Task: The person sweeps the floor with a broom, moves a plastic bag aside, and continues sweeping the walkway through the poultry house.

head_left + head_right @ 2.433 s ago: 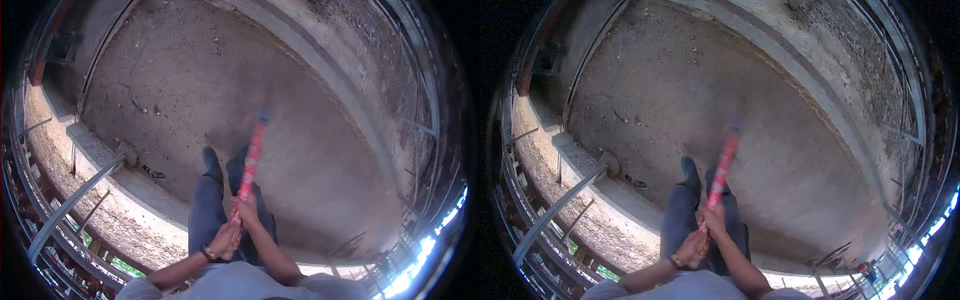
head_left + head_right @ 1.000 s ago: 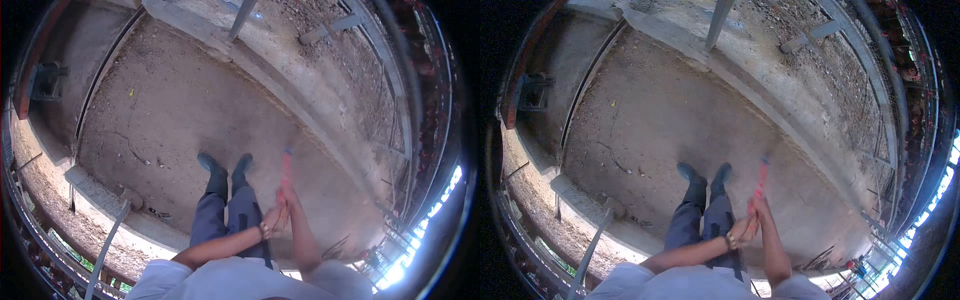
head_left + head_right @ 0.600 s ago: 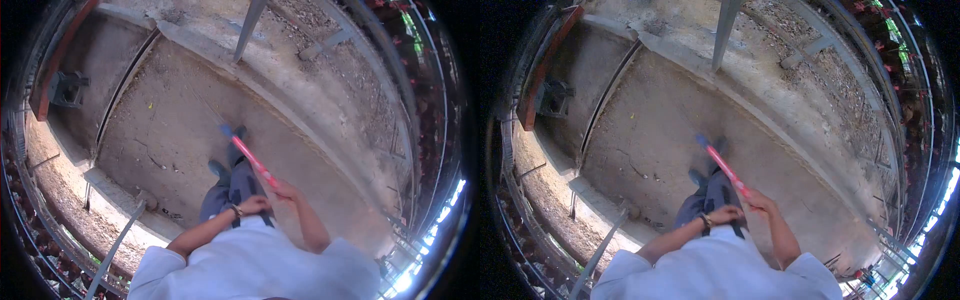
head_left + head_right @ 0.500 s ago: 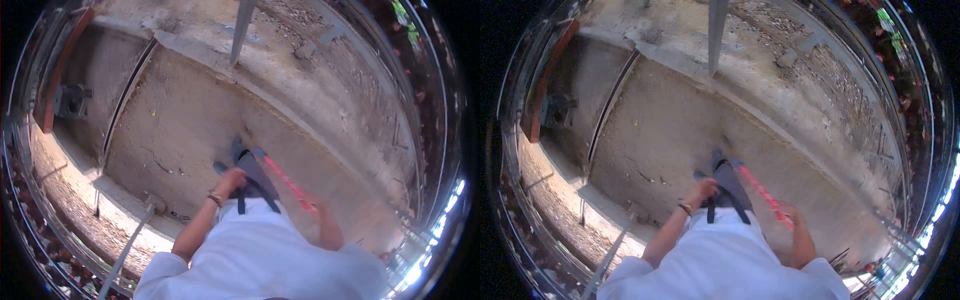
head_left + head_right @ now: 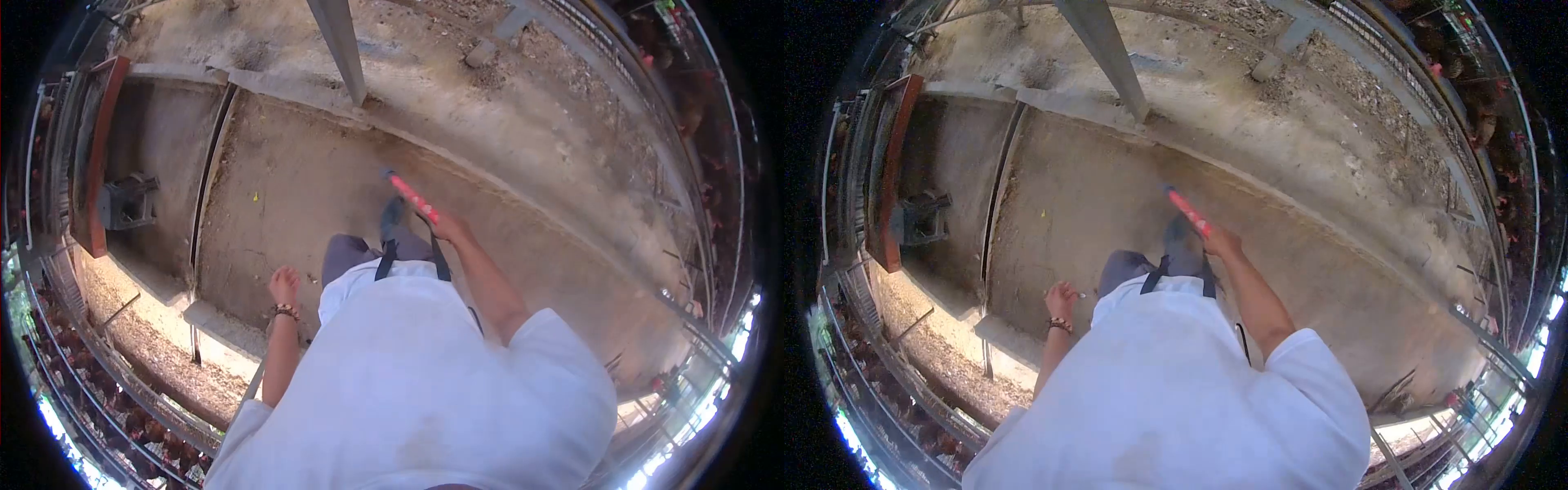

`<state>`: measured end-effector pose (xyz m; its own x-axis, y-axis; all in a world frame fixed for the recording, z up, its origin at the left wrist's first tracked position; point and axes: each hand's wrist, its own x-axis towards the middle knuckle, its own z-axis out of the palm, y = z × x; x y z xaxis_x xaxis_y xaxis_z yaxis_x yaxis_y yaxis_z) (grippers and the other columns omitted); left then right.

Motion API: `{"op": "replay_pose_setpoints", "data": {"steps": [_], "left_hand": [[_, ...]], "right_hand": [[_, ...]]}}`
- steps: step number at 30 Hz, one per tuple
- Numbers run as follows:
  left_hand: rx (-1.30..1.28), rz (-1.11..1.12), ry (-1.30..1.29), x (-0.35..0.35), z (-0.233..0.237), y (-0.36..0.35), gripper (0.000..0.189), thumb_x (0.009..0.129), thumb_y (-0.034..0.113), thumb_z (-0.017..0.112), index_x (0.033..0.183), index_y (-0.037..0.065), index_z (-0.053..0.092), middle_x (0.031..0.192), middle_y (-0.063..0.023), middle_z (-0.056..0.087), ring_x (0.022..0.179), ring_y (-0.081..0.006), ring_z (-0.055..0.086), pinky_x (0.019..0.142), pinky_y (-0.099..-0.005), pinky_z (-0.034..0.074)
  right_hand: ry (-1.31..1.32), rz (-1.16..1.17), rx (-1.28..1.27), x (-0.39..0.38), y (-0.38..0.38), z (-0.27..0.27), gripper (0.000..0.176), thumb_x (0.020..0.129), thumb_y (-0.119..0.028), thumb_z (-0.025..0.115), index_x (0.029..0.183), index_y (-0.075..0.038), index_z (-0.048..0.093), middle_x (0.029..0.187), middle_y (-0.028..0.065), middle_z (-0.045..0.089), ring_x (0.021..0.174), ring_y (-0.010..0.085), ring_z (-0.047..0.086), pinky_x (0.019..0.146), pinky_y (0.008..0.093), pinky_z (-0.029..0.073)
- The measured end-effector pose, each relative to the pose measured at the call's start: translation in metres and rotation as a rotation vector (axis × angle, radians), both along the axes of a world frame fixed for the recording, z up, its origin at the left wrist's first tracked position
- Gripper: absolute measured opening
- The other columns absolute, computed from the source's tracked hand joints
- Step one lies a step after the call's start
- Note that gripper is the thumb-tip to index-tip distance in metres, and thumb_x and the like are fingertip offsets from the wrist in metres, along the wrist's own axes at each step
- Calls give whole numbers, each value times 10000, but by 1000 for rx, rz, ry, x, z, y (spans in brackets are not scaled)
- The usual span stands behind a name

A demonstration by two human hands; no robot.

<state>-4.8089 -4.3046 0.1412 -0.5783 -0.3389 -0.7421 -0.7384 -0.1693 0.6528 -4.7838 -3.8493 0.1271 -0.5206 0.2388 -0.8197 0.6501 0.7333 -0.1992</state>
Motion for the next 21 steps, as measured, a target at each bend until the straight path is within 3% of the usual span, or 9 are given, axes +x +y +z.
{"op": "replay_pose_setpoints", "data": {"steps": [2, 4, 5, 6, 8, 11, 12, 15, 21], "left_hand": [[13, -40, 79, -1, -12, 4, 182, 867, 164, 526, 981, 23, 540, 850, -100, 628, 677, -164, 599, 578, -251, 486], [34, -33, 86, 8, -26, 3, 126, 867, 125, 525, 939, 24, 547, 788, -88, 621, 616, -144, 580, 525, -239, 469], [45, -16, 53, 15, -30, -2, 99, 869, 105, 519, 917, 24, 548, 765, -81, 609, 609, -132, 563, 518, -243, 462], [58, 0, 22, 22, -35, -7, 76, 871, 86, 514, 895, 24, 549, 742, -74, 597, 602, -119, 547, 511, -247, 454], [86, 28, -54, 41, -55, -29, 94, 858, 111, 527, 889, 28, 559, 724, -71, 600, 560, -131, 557, 449, -236, 434], [5, -24, -255, 41, -33, -51, 133, 852, 156, 533, 890, 31, 562, 716, -66, 598, 528, -137, 557, 404, -238, 418], [-40, -51, -331, 32, -26, -55, 149, 853, 172, 532, 892, 32, 561, 716, -63, 596, 523, -138, 554, 398, -242, 415], [-19, 1, -239, -2, -25, -81, 162, 856, 187, 522, 903, 36, 558, 733, -65, 603, 539, -135, 558, 424, -245, 427], [-42, -45, -90, -102, -18, -153, 150, 873, 178, 510, 928, 43, 548, 753, -59, 613, 578, -126, 570, 488, -248, 465]], "right_hand": [[27, 240, 72, -16, -3, 13, 361, 728, -301, 590, 1043, -125, 576, 894, 145, 635, 832, 292, 611, 720, 409, 475], [60, 217, 28, 11, 19, 41, 316, 740, -280, 574, 1001, -106, 615, 974, 177, 623, 892, 350, 602, 759, 446, 476], [281, 137, 74, 60, 36, 31, 296, 714, -228, 592, 983, -109, 623, 936, 165, 633, 867, 340, 610, 741, 442, 478], [39, 139, 27, 81, 59, 37, 274, 676, -181, 608, 935, -97, 630, 868, 170, 637, 784, 318, 625, 681, 408, 494], [-433, -186, -128, 142, 116, 49, 261, 601, -91, 629, 855, -37, 599, 737, 139, 619, 602, 211, 599, 496, 351, 462], [-393, -776, -226, 189, 152, 147, 211, 543, 36, 640, 737, -40, 607, 641, 95, 577, 547, 179, 570, 442, 350, 426], [-568, -581, -65, 201, 166, 132, 225, 536, 36, 648, 748, -27, 607, 685, 104, 591, 553, 173, 570, 440, 343, 424], [-454, -211, 298, 193, 136, 58, 333, 657, -270, 626, 828, 15, 623, 802, 130, 617, 680, 199, 587, 571, 363, 447], [-13, 148, 69, -83, -84, -5, 355, 795, -335, 528, 1013, -71, 621, 958, 148, 636, 845, 327, 605, 726, 428, 464]]}}
